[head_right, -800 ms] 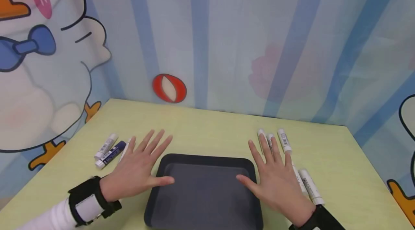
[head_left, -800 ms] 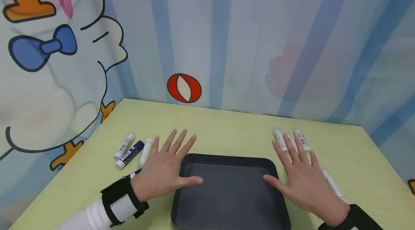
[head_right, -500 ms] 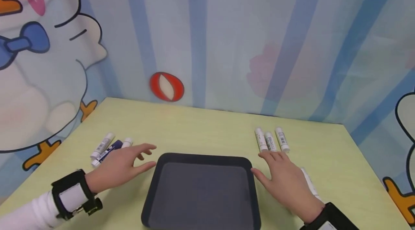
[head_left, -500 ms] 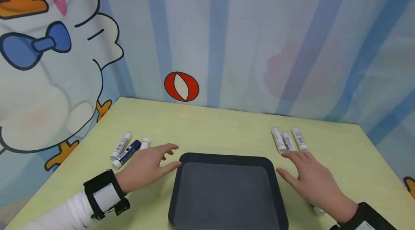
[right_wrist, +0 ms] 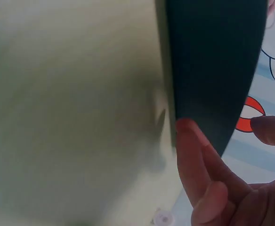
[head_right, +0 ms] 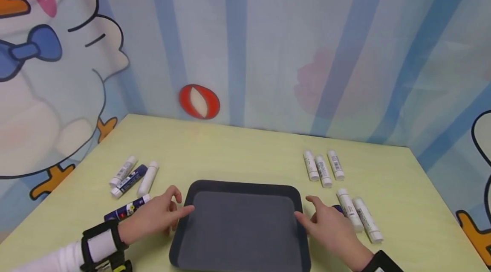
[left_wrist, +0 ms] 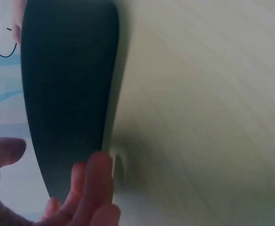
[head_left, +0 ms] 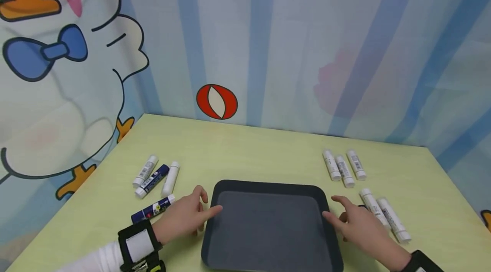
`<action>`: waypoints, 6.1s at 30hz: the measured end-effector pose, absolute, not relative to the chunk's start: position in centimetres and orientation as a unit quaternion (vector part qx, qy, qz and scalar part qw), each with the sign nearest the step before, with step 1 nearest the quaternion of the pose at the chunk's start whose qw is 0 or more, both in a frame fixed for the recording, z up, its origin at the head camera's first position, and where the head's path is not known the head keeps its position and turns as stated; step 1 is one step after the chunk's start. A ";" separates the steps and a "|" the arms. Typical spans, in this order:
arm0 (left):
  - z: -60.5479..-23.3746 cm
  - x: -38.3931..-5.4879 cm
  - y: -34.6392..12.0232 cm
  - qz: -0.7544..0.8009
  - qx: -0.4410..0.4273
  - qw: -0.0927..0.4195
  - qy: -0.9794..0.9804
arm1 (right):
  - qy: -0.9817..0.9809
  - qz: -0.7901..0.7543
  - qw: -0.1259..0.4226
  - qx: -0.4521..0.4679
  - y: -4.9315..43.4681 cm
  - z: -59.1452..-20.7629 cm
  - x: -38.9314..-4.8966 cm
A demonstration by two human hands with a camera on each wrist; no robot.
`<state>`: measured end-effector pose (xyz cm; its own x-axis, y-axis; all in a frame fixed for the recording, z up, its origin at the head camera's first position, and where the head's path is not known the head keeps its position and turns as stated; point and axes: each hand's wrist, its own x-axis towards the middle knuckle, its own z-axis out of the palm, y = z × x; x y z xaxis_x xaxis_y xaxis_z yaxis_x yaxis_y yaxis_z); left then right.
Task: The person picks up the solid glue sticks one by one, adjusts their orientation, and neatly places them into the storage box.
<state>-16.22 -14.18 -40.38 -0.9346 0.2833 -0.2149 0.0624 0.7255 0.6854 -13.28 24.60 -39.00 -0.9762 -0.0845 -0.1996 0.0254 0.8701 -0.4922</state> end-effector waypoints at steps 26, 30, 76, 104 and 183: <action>-40.2 -16.7 -13.5 0.292 0.207 0.150 0.921 | 0.946 -0.306 0.105 -0.036 24.5 -41.0 -13.2; -40.4 -17.4 -13.2 0.281 0.202 0.150 0.926 | 0.950 -0.293 0.101 -0.045 24.4 -40.7 -13.8; -39.8 -22.3 -10.9 0.219 0.206 0.137 0.944 | 0.961 -0.242 0.124 -0.053 30.4 -35.6 -17.8; -39.5 -22.1 -11.0 0.222 0.185 0.131 0.948 | 0.974 -0.185 0.134 0.012 38.3 -37.5 -16.2; -39.9 -21.8 -10.6 0.213 0.174 0.120 0.954 | 0.967 -0.226 0.038 -0.112 24.7 -34.7 -18.8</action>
